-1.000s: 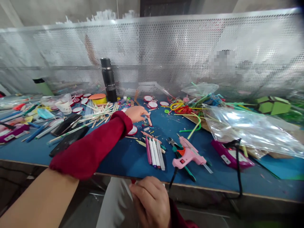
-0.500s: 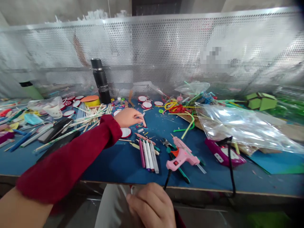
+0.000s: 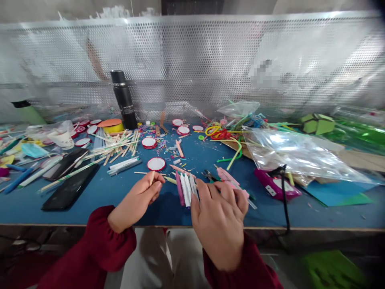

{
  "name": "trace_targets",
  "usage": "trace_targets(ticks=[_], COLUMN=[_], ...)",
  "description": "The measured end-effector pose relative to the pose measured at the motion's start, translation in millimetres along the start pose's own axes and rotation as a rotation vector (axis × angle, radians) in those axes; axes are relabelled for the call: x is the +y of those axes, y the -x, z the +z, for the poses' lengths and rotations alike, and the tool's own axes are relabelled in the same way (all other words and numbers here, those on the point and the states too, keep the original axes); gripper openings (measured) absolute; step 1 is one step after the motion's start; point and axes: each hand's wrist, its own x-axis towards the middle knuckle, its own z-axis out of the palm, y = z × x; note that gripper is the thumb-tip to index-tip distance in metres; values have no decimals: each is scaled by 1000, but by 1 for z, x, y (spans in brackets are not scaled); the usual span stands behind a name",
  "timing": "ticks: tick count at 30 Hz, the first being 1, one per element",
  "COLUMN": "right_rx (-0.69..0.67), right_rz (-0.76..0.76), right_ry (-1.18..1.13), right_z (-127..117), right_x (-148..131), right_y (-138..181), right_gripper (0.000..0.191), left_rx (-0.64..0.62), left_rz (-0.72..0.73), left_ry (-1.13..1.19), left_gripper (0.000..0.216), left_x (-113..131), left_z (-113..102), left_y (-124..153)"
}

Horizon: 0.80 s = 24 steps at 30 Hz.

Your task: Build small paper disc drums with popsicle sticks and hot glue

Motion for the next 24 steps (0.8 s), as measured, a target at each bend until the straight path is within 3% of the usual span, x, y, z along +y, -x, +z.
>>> trace_targets(ticks=[6, 15, 19, 24], right_rx=[3, -47, 56, 217], right_rz=[-37, 90, 110, 178], right_ry=[170, 96, -107, -645], right_z=[12, 19, 10, -19], right_x=[0, -1, 6, 3], right_y=[-6, -12, -17, -7], right_gripper=[22, 23, 29, 48], left_rx=[-28, -10, 63, 138], left_rz=[-72, -46, 58, 117], left_ry=[176, 218, 104, 45], left_gripper=[31, 35, 35, 32], left_x=[-7, -9, -11, -10], left_z=[12, 17, 19, 20], left_y=[6, 3, -2, -1])
